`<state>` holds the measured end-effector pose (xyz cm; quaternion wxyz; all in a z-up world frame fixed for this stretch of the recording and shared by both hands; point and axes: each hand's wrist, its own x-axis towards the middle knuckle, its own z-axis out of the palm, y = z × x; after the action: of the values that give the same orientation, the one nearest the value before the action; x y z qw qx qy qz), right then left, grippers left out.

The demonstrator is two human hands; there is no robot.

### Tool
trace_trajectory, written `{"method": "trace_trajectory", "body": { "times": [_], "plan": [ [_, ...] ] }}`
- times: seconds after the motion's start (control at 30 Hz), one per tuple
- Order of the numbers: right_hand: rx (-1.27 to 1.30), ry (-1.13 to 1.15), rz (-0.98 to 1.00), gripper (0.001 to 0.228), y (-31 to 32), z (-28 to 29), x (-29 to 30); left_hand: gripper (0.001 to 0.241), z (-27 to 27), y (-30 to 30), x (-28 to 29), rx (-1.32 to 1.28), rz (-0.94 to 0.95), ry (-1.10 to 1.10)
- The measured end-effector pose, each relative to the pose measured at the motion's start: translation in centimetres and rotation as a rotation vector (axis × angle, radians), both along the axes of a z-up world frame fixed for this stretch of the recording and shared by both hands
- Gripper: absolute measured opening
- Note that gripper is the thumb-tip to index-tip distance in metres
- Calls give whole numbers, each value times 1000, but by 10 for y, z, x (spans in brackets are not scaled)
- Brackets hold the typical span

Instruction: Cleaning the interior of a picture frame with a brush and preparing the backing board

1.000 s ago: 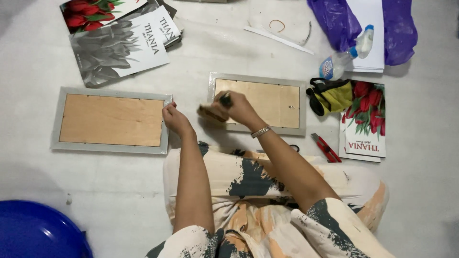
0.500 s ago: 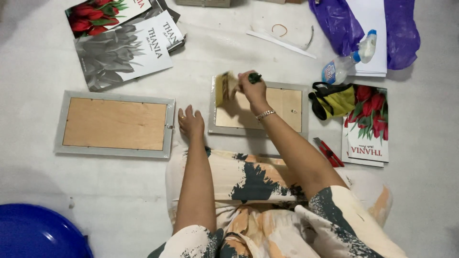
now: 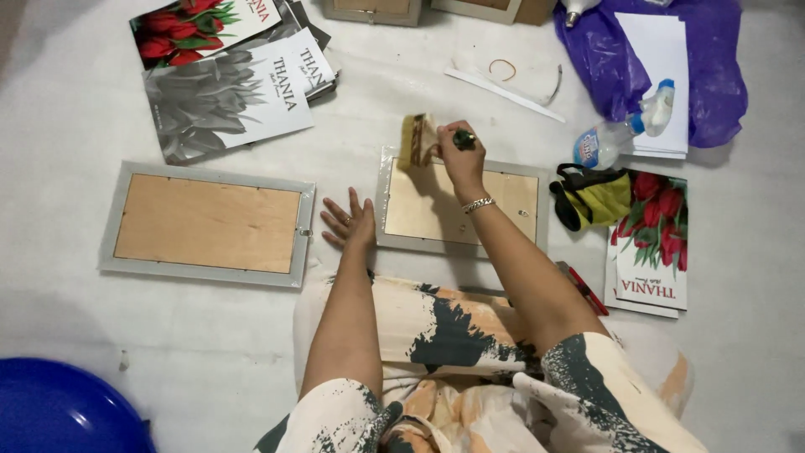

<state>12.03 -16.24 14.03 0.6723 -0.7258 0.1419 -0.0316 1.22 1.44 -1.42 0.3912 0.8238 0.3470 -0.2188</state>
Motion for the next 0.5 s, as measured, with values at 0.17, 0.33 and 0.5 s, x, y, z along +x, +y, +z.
{"method": "trace_trajectory", "body": {
  "times": [0.17,0.33,0.5],
  "plan": [
    [-314,221,283,29,-7,4,-4,68,7,-3,2,-6,-3,18],
    [-263,272,381,36,-5,-23,-2,70,7,-3,3,-1,12,16],
    [-189,-232,141,9,-2,11,0,70,-1,-3,2,-23,12,6]
  ]
}}
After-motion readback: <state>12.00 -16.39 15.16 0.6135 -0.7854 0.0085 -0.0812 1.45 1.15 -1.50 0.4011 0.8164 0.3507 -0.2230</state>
